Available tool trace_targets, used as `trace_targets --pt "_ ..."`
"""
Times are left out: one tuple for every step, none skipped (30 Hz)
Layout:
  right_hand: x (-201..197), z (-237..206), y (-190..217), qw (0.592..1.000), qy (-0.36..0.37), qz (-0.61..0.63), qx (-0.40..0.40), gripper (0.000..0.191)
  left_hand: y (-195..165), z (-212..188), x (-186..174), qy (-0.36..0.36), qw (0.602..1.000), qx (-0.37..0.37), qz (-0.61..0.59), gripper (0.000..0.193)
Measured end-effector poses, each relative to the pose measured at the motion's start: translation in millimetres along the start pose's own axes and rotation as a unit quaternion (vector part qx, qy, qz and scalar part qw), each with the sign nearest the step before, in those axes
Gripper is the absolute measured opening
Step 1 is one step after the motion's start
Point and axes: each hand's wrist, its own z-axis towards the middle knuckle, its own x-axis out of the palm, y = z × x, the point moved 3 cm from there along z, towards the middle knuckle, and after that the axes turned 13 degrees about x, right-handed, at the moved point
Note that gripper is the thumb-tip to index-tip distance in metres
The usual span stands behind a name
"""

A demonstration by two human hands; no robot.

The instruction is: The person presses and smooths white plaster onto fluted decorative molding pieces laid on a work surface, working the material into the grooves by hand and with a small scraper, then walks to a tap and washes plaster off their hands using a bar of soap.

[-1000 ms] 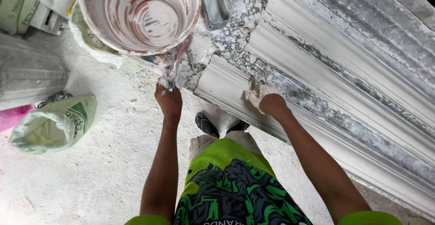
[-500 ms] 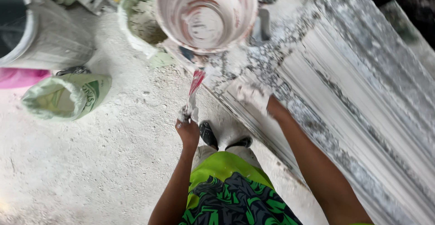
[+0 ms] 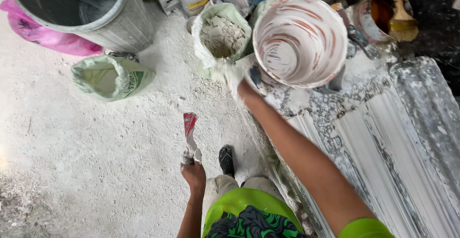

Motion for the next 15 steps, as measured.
trace_targets --pt "4.7 9.0 35.5 0.989 0.035 0.087 -0.116 0.068 0.2 1.1 -3.5 -0.01 1.0 0.002 -0.028 0.026" --pt "3.2 18.8 56.5 0.99 -0.028 0.135 -0.032 0.072 0.3 2.2 -6.5 -0.02 0.998 0.005 -0.055 0.025" --pt "2.0 25.8 78.9 0.994 -0.049 0.09 -0.047 0.059 0.3 3.3 -8.8 -0.031 0.996 0.007 -0.082 0.024" --pt "-1.3 32.3 97.3 0.995 -0.069 0.045 -0.062 0.047 0.9 4.4 -10.7 -0.038 0.994 -0.004 -0.107 0.024" --pt "-5.5 37.4 113.4 0.993 -0.088 0.0 -0.079 0.038 1.5 5.3 -12.0 -0.046 0.99 -0.013 -0.131 0.024" --pt "-10.9 40.3 127.5 0.989 -0.12 -0.028 -0.085 0.037 2.1 6.4 -13.1 -0.053 0.986 -0.022 -0.155 0.025" --pt "-17.0 42.3 140.6 0.981 -0.163 -0.059 -0.091 0.037 3.2 7.3 -13.6 -0.053 0.985 -0.039 -0.159 0.024" --pt "-23.4 43.7 153.0 0.969 -0.209 -0.089 -0.097 0.036 4.6 8.3 -14.1 -0.052 0.984 -0.056 -0.162 0.023" --pt "-29.6 44.9 164.5 0.956 -0.252 -0.113 -0.101 0.035 6.2 8.8 -14.5 -0.051 0.982 -0.075 -0.164 0.023" --pt "-35.7 45.7 175.7 0.939 -0.298 -0.135 -0.103 0.035 7.9 10.0 -14.9 -0.037 0.989 -0.091 -0.108 0.022" --pt "-41.3 46.4 185.7 0.926 -0.333 -0.148 -0.101 0.034 9.6 10.4 -15.4 -0.022 0.993 -0.108 -0.05 0.023" --pt "-47.0 46.6 194.9 0.909 -0.372 -0.161 -0.096 0.033 9.7 11.6 -15.7 -0.005 0.992 -0.123 0.009 0.025" --pt "-51.7 47.0 203.5 0.9 -0.391 -0.168 -0.096 0.033 10.8 12.3 -14.8 -0.007 0.995 -0.102 -0.013 0.024" --pt "-55.9 47.3 210.8 0.893 -0.404 -0.172 -0.099 0.032 10.3 13.9 -13.9 -0.01 0.996 -0.079 -0.035 0.022" --pt "-59.9 47.4 216.3 0.888 -0.414 -0.174 -0.101 0.032 9.5 14.6 -12.4 -0.012 0.997 -0.059 -0.056 0.021"
